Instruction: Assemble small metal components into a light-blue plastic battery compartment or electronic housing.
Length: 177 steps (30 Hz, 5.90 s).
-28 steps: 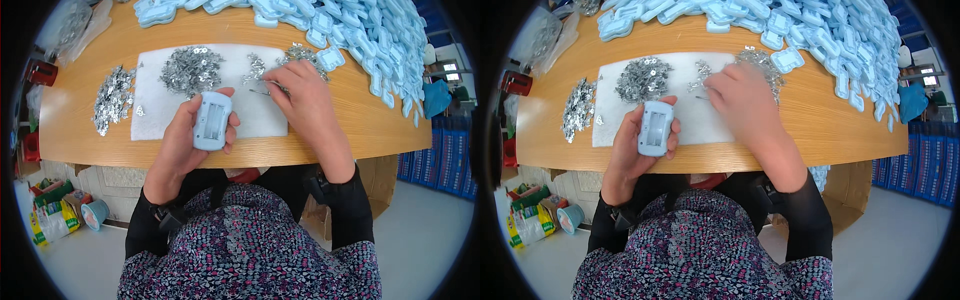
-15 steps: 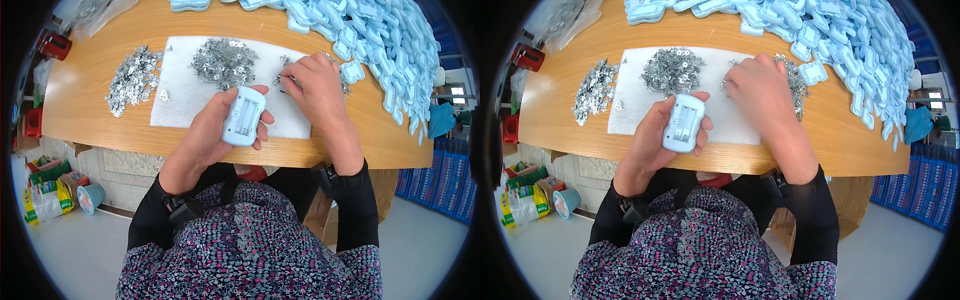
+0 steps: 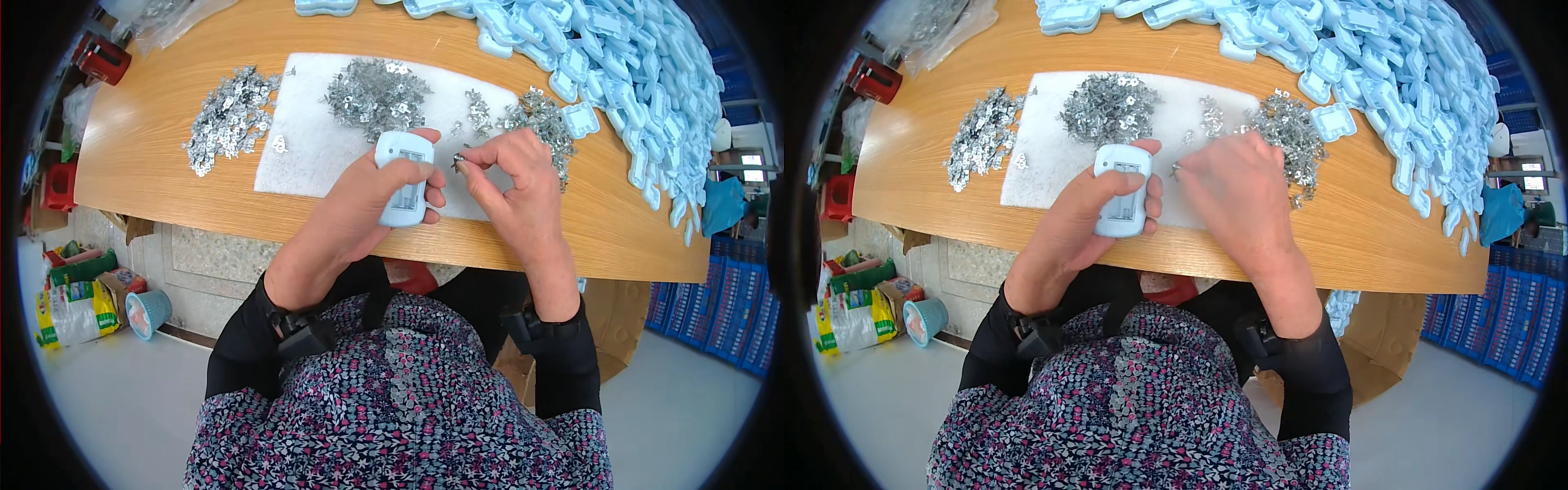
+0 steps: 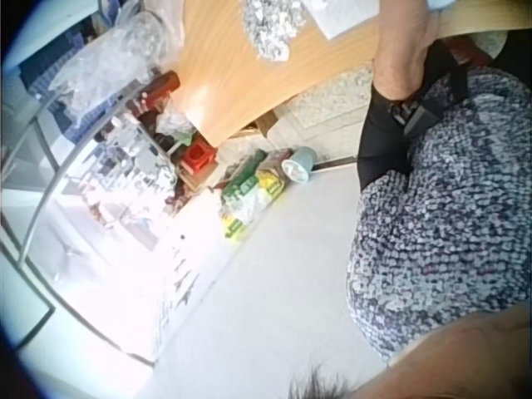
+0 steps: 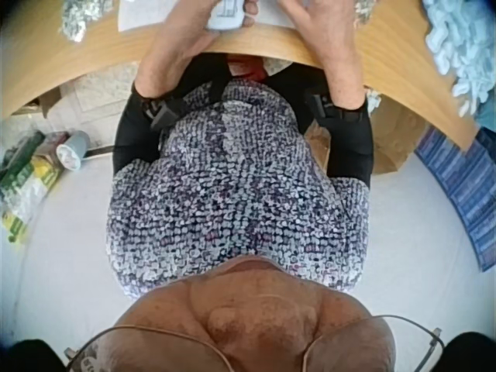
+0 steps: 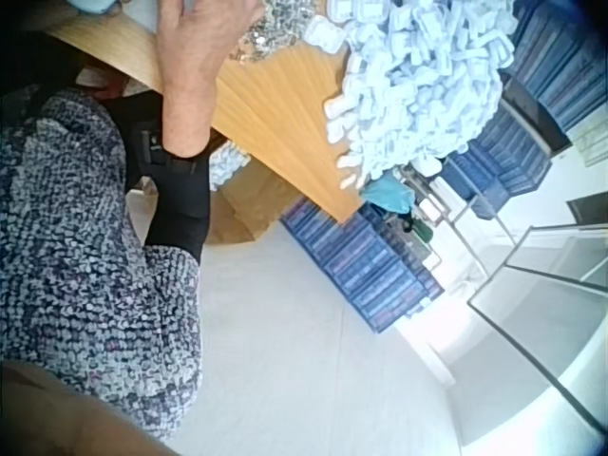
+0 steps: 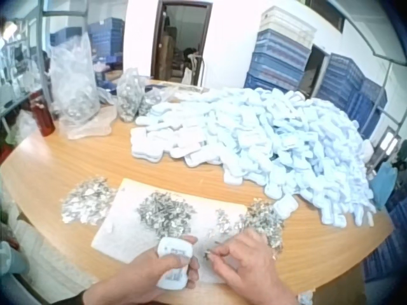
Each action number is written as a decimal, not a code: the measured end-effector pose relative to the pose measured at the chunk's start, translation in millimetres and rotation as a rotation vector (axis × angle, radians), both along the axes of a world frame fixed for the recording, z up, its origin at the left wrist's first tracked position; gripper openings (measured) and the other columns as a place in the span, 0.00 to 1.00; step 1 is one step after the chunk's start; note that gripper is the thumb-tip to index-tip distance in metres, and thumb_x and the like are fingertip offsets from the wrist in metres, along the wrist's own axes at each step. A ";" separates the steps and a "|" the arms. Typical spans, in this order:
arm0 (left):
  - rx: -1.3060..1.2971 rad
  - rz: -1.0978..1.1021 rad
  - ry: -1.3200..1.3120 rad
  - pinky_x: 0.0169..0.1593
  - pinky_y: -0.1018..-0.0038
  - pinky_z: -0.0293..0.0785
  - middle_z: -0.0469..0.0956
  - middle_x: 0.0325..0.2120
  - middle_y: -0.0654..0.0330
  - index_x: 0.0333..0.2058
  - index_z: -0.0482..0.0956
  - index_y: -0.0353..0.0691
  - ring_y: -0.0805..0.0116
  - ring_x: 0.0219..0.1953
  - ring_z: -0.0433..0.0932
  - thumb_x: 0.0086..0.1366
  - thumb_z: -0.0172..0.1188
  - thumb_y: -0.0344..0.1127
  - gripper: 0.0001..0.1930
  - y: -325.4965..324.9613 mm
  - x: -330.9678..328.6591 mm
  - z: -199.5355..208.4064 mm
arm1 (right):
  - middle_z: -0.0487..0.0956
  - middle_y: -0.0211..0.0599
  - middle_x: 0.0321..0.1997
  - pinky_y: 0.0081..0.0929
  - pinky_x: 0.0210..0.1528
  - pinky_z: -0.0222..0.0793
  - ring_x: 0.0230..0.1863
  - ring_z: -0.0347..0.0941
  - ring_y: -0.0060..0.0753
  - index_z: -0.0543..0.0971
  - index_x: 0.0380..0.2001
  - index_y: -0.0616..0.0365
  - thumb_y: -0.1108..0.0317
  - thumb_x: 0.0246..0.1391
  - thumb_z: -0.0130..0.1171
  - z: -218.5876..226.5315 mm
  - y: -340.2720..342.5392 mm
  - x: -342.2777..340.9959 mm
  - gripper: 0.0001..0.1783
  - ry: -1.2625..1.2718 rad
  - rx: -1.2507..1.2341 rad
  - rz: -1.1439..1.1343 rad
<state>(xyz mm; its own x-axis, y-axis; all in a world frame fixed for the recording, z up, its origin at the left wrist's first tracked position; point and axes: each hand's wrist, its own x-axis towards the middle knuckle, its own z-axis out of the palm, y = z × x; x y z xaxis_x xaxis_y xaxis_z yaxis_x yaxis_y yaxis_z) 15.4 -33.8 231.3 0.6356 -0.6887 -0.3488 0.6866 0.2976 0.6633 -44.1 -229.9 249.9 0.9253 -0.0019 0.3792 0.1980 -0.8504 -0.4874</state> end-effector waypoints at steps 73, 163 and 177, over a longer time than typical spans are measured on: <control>-0.108 0.211 -0.035 0.40 0.70 0.78 0.78 0.35 0.59 0.61 0.65 0.37 0.69 0.35 0.80 0.64 0.61 0.28 0.27 34.0 -16.9 3.5 | 0.83 0.36 0.35 0.24 0.46 0.72 0.39 0.78 0.22 0.79 0.38 0.64 0.70 0.60 0.61 15.0 62.5 -2.6 0.08 0.430 1.023 0.049; 0.007 -0.060 0.150 0.35 0.59 0.86 0.80 0.40 0.51 0.59 0.68 0.35 0.61 0.32 0.83 0.78 0.31 0.49 0.27 22.0 -15.8 -8.5 | 0.77 0.34 0.34 0.40 0.46 0.61 0.41 0.72 0.44 0.80 0.33 0.54 0.66 0.48 0.62 -9.3 45.3 -7.0 0.08 0.074 0.210 0.153; 0.019 -0.025 0.166 0.34 0.59 0.86 0.80 0.41 0.51 0.55 0.70 0.36 0.58 0.37 0.84 0.78 0.33 0.51 0.25 17.6 -19.1 -7.4 | 0.74 0.32 0.31 0.39 0.45 0.58 0.39 0.70 0.42 0.81 0.35 0.52 0.68 0.48 0.61 7.6 56.5 -11.0 0.09 -0.015 -0.190 0.142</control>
<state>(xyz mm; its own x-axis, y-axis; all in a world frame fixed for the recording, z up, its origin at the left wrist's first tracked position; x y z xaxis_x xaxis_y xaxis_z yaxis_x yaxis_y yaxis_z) -3.7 -16.2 223.9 0.5510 -0.6959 -0.4606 0.7943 0.2680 0.5452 -55.1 -173.4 257.5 0.9055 0.2001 0.3742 0.3279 -0.8897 -0.3177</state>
